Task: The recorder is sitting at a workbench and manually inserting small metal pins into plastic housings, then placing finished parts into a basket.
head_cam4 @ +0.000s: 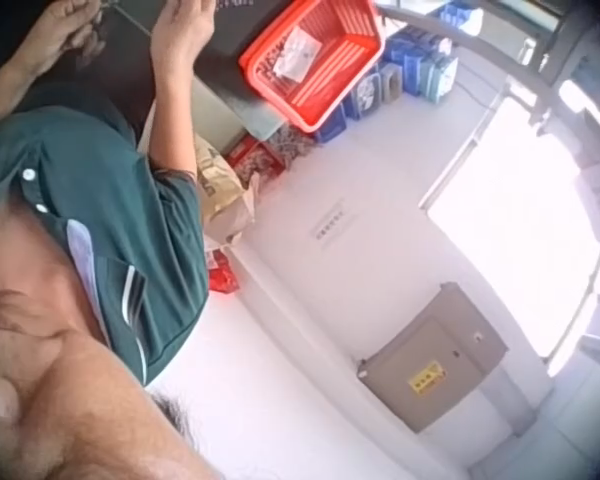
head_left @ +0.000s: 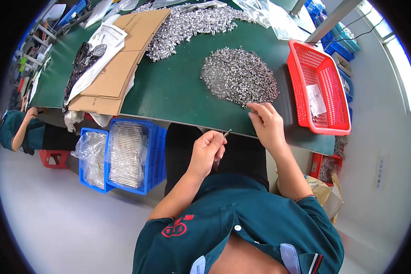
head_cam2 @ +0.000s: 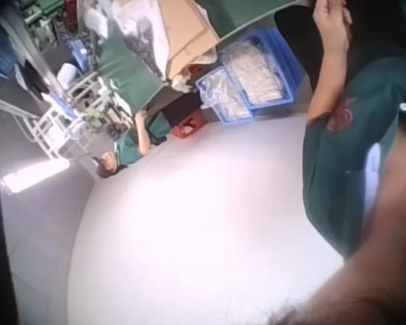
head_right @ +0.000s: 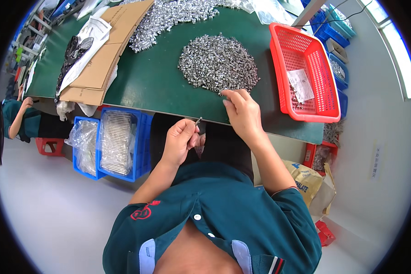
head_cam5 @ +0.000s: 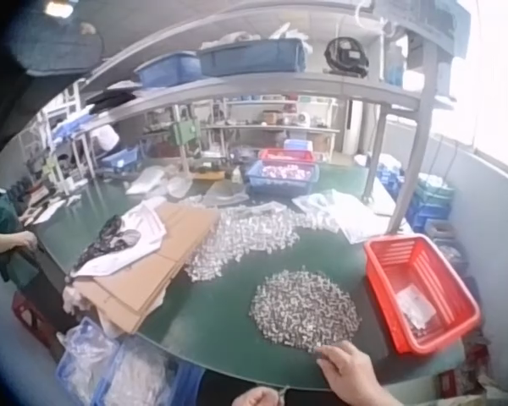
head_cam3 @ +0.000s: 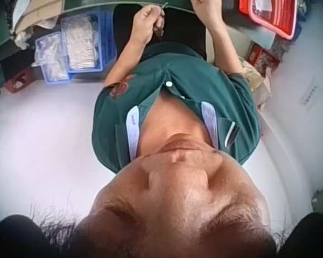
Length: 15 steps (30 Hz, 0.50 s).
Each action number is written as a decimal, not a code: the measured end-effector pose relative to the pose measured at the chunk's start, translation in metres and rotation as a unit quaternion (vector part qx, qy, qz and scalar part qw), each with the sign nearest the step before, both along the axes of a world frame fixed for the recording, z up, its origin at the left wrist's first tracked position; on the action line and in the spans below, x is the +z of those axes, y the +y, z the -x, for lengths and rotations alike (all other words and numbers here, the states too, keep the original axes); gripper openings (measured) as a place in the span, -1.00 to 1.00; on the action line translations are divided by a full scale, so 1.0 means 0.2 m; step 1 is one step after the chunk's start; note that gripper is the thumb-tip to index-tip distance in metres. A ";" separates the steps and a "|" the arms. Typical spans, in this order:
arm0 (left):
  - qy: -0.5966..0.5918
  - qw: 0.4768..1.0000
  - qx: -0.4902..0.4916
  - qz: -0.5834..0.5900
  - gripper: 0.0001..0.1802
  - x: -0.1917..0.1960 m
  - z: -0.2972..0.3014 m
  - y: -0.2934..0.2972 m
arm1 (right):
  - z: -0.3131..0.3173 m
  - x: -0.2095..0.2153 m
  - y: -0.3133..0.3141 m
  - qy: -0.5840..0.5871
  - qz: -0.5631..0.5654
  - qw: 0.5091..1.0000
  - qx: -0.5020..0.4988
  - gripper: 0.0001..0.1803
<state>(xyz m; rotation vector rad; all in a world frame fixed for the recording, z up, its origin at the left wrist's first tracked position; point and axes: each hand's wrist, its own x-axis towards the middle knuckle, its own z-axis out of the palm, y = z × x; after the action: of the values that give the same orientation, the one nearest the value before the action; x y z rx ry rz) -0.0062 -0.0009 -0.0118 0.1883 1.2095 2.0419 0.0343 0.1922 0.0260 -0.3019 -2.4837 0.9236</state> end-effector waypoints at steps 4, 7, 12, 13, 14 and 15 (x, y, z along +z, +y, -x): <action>0.014 1.000 0.000 0.009 -0.75 -0.02 0.01 -0.01 | 0.04 -0.05 0.02 0.012 -0.082 0.997 0.010 -0.77; 0.019 1.000 0.004 0.016 -0.74 -0.03 0.01 -0.02 | 0.06 -0.05 0.00 0.006 -0.113 0.994 -0.003 -0.76; 0.026 0.999 0.004 0.026 -0.74 -0.03 0.01 -0.02 | 0.06 -0.04 0.00 0.009 -0.140 0.990 0.002 -0.80; 0.028 0.999 0.004 0.026 -0.74 -0.02 0.01 -0.02 | 0.05 -0.05 0.01 0.009 -0.140 0.990 0.003 -0.80; 0.027 0.999 0.005 0.026 -0.74 -0.03 0.01 -0.02 | 0.05 -0.07 0.02 0.009 -0.129 0.992 0.012 -0.81; 0.025 0.999 0.006 0.026 -0.73 -0.03 0.01 -0.02 | 0.04 -0.07 0.03 0.009 -0.117 0.993 0.021 -0.82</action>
<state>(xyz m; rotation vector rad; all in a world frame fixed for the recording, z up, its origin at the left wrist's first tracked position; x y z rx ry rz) -0.0073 -0.0049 -0.0182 0.2082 1.2962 2.0230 0.0257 0.1981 0.0115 -0.1637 -2.5589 0.6372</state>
